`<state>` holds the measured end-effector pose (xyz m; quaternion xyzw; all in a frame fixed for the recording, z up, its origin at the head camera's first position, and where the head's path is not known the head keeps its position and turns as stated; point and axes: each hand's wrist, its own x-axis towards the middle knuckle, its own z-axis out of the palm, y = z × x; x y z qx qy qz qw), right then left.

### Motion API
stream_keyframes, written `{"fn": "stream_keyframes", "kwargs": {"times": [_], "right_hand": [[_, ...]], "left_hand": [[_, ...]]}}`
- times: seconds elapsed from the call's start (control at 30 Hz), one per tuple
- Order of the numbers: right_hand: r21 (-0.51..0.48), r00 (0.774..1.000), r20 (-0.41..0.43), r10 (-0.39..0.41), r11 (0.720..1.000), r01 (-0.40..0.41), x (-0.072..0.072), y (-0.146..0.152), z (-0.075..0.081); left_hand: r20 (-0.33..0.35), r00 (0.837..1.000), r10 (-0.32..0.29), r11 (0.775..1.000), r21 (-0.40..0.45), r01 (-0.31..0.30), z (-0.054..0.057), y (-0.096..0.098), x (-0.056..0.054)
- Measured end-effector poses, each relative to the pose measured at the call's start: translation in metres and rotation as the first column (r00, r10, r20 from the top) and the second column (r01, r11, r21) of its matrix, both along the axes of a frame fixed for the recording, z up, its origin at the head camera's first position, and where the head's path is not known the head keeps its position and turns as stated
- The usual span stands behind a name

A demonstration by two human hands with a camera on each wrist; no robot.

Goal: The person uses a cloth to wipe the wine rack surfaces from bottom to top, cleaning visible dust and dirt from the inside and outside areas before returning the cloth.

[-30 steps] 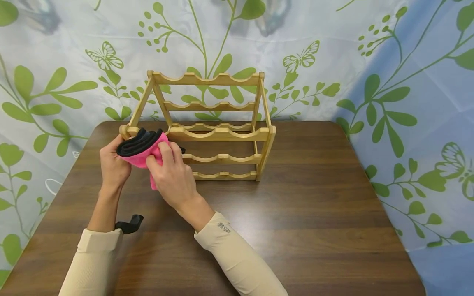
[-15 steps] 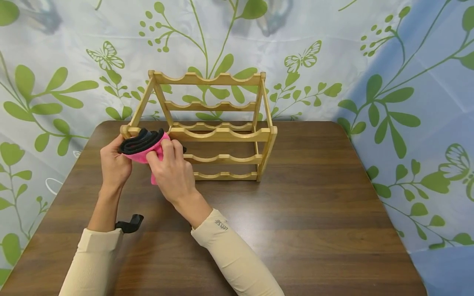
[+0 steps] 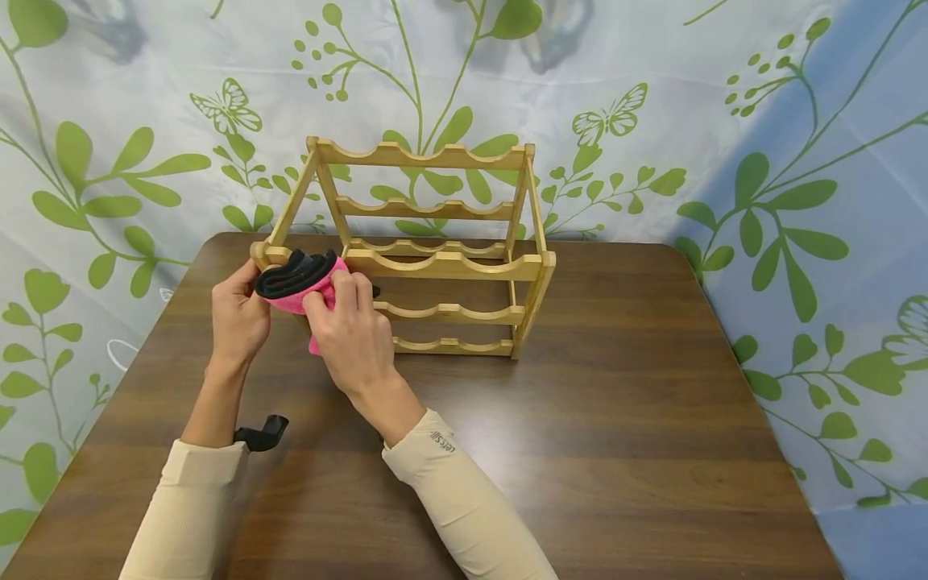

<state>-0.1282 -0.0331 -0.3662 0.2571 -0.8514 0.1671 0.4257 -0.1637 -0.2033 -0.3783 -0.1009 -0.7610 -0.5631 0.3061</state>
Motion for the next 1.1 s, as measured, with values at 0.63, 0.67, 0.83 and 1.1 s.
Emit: {"fn": "stream_keyframes", "kwargs": {"times": [0.63, 0.67, 0.83, 1.1], "right_hand": [[-0.061, 0.999, -0.052, -0.015, 0.998, 0.012, 0.000, 0.016, -0.006], [-0.068, 0.999, -0.052, -0.016, 0.998, 0.012, 0.000, 0.017, -0.007], [-0.094, 0.999, -0.052, -0.008, 0.996, 0.003, 0.000, 0.024, -0.010], [-0.134, 0.997, -0.075, -0.010, 0.991, 0.000, 0.000, 0.032, -0.014]], "left_hand": [[-0.018, 1.000, -0.002, 1.000, 0.023, 0.003, 0.001, 0.002, 0.001], [-0.018, 1.000, -0.003, 1.000, 0.023, 0.004, 0.000, 0.002, 0.001], [-0.036, 0.999, -0.020, 0.999, 0.033, 0.021, -0.001, 0.001, 0.002], [-0.028, 0.999, -0.026, 0.999, 0.042, 0.027, -0.001, 0.001, 0.002]]}}
